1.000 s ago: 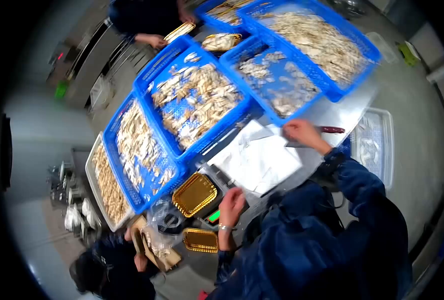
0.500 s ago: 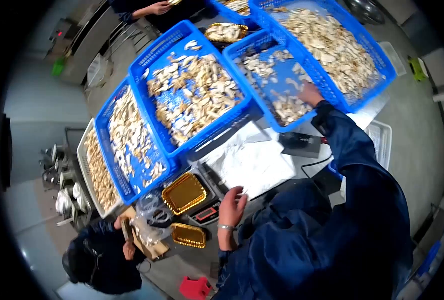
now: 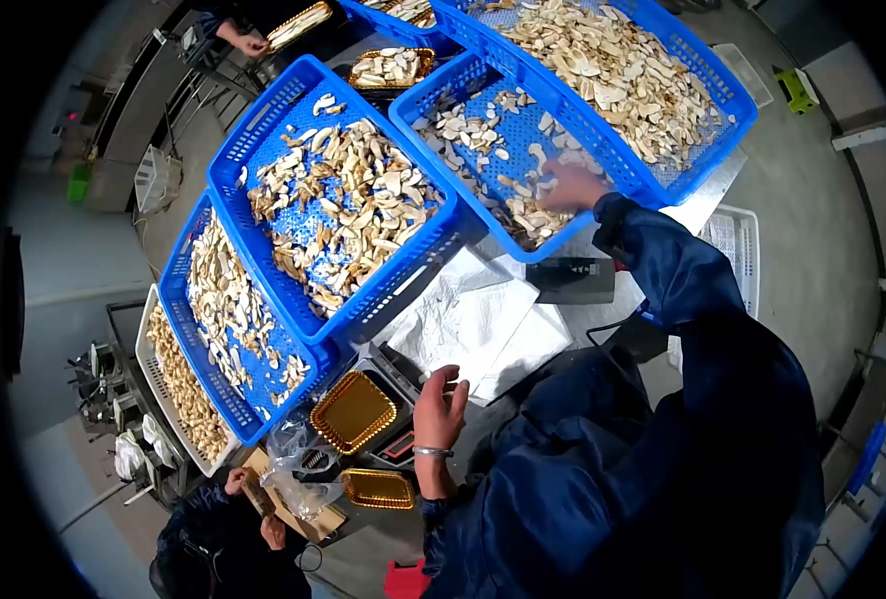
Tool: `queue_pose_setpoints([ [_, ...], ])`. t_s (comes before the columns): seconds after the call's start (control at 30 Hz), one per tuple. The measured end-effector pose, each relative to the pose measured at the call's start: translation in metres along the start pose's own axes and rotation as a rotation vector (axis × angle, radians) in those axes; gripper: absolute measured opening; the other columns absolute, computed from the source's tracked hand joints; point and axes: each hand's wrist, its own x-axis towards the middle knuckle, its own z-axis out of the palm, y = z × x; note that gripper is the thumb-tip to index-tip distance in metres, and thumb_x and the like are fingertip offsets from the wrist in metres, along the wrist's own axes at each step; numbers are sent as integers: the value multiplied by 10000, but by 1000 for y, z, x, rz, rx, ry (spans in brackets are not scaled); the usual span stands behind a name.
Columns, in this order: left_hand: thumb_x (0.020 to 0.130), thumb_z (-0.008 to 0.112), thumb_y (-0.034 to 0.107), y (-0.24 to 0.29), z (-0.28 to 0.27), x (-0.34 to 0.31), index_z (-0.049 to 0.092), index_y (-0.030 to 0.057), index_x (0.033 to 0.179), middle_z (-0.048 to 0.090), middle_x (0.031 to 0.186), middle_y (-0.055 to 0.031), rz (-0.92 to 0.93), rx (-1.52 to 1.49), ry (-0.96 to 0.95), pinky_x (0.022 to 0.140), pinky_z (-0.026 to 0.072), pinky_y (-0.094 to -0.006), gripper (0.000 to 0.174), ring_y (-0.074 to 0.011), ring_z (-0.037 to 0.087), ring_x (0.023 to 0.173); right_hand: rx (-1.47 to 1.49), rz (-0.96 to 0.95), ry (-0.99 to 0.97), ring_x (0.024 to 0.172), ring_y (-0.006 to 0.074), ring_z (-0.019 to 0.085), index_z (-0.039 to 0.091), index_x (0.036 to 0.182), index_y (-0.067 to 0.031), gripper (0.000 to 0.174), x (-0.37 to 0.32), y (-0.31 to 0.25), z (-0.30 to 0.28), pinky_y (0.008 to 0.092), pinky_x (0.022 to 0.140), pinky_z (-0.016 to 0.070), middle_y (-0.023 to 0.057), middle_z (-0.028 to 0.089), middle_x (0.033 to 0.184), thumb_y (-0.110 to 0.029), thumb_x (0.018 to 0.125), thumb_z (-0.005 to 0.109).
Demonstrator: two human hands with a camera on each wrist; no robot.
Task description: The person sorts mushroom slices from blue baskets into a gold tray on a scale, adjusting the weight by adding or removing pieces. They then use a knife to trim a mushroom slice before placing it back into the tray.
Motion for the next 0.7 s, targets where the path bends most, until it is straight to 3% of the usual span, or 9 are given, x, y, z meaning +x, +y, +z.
queue_pose_setpoints([
  [0.13, 828, 621, 228, 0, 1, 2, 558, 58, 1074, 619, 994, -138, -10, 18, -35, 706, 491, -365, 305, -271, 622, 849, -127, -70, -72, 898, 353, 564, 529, 1118, -101, 661, -9, -12, 1, 429, 776, 448, 195, 579, 952, -422, 575, 727],
  [0.2, 827, 623, 229, -1, 2, 1, 558, 60, 1075, 619, 995, -136, -13, 37, -50, 705, 492, -365, 308, -270, 623, 849, -346, -172, -14, 888, 353, 544, 541, 1096, -95, 700, -13, -13, 7, 448, 754, 440, 175, 549, 949, -459, 540, 763],
  [0.37, 826, 625, 233, -2, 1, -1, 560, 65, 1076, 619, 989, -137, 2, 53, -32, 700, 494, -365, 308, -266, 625, 844, -174, -210, -109, 916, 352, 537, 538, 1050, -100, 677, -5, -11, 16, 455, 745, 434, 167, 543, 970, -447, 526, 789],
  [0.43, 827, 625, 234, -4, 3, -2, 560, 65, 1075, 619, 989, -137, -3, 51, -33, 700, 494, -365, 307, -267, 625, 842, -50, -205, -252, 956, 347, 508, 506, 1041, -71, 639, -8, -19, 15, 423, 771, 415, 174, 537, 964, -394, 571, 795],
  [0.6, 827, 625, 238, -6, 4, -3, 563, 64, 1071, 621, 984, -137, -1, 28, -24, 700, 494, -366, 306, -268, 627, 838, -130, -227, -220, 937, 351, 533, 501, 1054, -60, 646, -10, -17, 20, 423, 768, 428, 168, 560, 953, -382, 575, 791],
  [0.7, 826, 626, 238, -5, 6, -3, 564, 64, 1067, 623, 977, -134, -9, 30, -25, 699, 494, -364, 304, -265, 625, 834, -176, -223, -85, 931, 353, 556, 521, 1050, -71, 649, -15, -19, 23, 444, 740, 448, 161, 589, 972, -392, 550, 780],
])
